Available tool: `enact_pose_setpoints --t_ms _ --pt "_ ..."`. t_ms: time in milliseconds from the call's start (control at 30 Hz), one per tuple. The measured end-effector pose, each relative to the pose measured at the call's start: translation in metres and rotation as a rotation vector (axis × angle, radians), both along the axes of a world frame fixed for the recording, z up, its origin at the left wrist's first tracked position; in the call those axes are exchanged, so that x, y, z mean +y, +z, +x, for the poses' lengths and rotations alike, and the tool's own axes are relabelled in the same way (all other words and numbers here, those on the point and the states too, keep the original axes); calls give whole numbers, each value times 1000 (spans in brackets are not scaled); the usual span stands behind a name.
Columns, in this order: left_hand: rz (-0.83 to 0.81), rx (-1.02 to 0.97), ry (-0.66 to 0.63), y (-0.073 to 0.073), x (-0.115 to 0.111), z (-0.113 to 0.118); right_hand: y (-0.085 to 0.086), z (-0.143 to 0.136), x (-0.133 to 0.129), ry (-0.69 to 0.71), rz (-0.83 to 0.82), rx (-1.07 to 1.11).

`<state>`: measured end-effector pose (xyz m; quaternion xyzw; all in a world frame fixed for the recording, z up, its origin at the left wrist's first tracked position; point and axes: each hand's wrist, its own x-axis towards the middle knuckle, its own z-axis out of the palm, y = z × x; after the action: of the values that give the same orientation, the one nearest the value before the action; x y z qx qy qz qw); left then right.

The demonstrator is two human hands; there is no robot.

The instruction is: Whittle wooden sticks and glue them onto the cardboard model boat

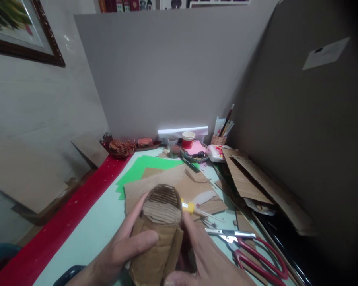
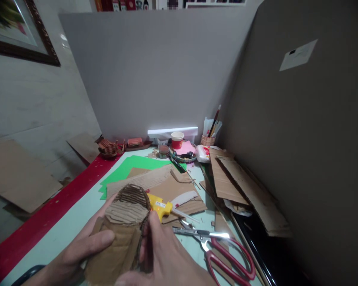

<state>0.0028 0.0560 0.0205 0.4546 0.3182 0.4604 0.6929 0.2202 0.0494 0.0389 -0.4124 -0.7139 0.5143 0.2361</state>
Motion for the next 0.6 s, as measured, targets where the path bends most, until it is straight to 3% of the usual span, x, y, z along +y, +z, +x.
enact_pose_setpoints --t_ms 267,600 --pt "-74 30 108 19 -8 12 -19 -2 -7 -61 9 102" --pt "-189 10 127 23 -9 17 -11 -6 -11 -123 -18 49"
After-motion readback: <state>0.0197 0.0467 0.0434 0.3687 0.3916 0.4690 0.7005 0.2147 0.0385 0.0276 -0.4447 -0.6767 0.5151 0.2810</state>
